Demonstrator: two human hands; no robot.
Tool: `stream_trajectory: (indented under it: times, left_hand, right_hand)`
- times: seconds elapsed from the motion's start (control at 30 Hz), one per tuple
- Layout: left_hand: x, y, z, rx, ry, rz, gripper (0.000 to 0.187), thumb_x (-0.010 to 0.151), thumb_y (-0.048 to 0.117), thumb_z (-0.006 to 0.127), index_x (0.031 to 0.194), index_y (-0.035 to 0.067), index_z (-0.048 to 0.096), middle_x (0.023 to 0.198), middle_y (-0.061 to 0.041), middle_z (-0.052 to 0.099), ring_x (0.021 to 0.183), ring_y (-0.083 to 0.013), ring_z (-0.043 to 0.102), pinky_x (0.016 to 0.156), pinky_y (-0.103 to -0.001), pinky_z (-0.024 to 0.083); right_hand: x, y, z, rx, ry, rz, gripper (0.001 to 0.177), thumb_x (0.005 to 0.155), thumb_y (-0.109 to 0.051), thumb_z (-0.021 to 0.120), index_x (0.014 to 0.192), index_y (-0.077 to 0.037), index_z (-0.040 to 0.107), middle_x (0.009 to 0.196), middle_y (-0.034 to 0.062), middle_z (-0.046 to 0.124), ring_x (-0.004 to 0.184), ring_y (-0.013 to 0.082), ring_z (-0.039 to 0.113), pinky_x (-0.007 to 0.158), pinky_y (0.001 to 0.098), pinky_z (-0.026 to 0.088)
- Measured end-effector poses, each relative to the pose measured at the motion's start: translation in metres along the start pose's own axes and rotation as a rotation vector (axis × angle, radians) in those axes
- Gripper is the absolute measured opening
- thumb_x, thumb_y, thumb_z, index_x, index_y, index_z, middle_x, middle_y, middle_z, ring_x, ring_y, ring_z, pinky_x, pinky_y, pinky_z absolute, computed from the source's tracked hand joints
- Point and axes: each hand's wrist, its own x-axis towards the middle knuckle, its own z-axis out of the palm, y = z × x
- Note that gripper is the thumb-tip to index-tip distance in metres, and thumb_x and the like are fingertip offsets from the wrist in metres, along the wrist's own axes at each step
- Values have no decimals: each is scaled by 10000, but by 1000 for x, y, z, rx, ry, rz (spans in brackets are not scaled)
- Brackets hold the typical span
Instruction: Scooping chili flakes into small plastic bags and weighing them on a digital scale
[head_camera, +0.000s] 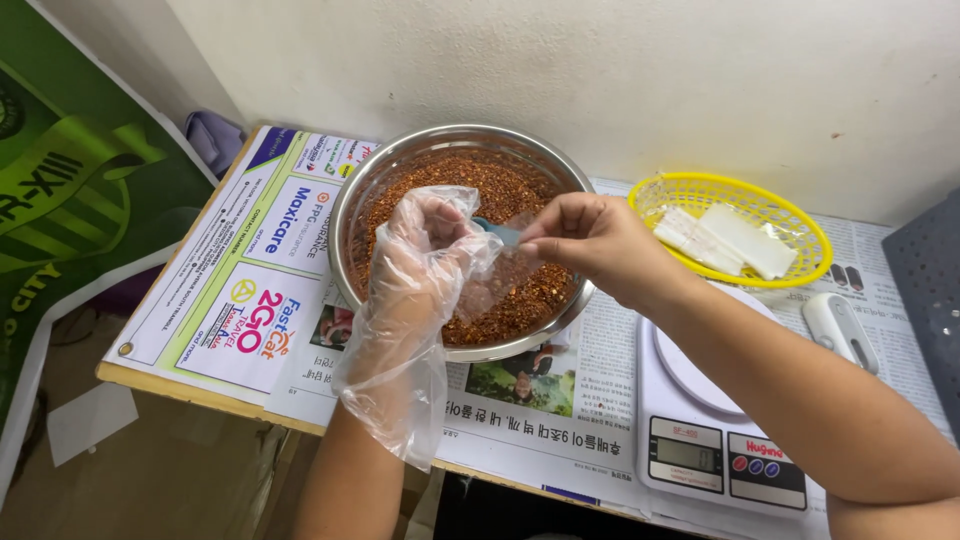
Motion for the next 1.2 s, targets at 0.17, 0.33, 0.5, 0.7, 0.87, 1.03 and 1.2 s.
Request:
stream_trajectory:
  times: [0.17, 0.33, 0.5, 0.7, 0.87, 1.03, 1.2]
  left_hand:
    - [6, -28, -14, 19, 46, 269, 407, 756, -40, 852, 1070, 91, 630, 913, -95, 696, 814, -154, 711, 751, -275, 628]
    - [4, -4, -35, -57, -166, -152, 415, 729, -43, 851, 1085, -4, 641, 893, -144, 687, 843, -269, 712, 869, -397, 648]
    - [3, 6, -41, 229, 20, 40, 270, 893, -15, 777, 1055, 87, 586, 946, -87, 686, 888, -213, 700, 856, -344, 640]
    - [-7, -9, -26, -68, -9, 245, 441, 923, 256, 788, 1242, 40, 573, 951, -132, 695, 785, -193, 729, 619, -230, 598]
    - [0, -22, -57, -410, -216, -7, 442, 905, 25, 746, 1283, 44, 517, 931, -105, 679, 725, -195, 694, 630, -277, 609]
    - [13, -35, -66, -89, -35, 127, 344, 963, 17, 696, 1259, 77, 531, 950, -124, 701, 748, -181, 698, 646, -280, 634]
    - [-8, 14, -52, -47, 29, 37, 223, 946, -4, 682, 1147, 30, 592, 973, -170, 712, 745, -218, 732, 612, -323, 698]
  right_hand:
    - [17, 5, 17, -126, -7, -78, 117, 884, -80, 799, 839, 4, 732, 640, 121, 712, 624, 137, 680, 637, 231, 527]
    - [22, 2, 35, -376, -44, -241, 169, 917, -215, 802, 812, -99, 738, 599, 38, 681, 588, 101, 599, 606, 244, 490]
    - [39, 13, 32, -136, -168, -146, 81, 949, -100, 737, 977, -30, 706, 768, 109, 769, 768, 146, 758, 780, 259, 579]
    - [37, -2, 47, -424, 19, -412, 286, 1041, -217, 680, 784, -109, 619, 581, 33, 575, 566, 153, 503, 598, 271, 455]
    - [35, -13, 56, -491, 12, -624, 152, 998, -131, 728, 888, -71, 641, 728, 74, 571, 688, 213, 558, 682, 324, 481]
    - [37, -14, 48, -420, -130, -551, 62, 982, -63, 708, 941, -61, 661, 758, 61, 593, 727, 173, 562, 728, 323, 495]
    - [47, 1, 47, -419, -186, -421, 244, 1062, -142, 606, 832, -74, 653, 655, 59, 566, 625, 168, 519, 648, 307, 465]
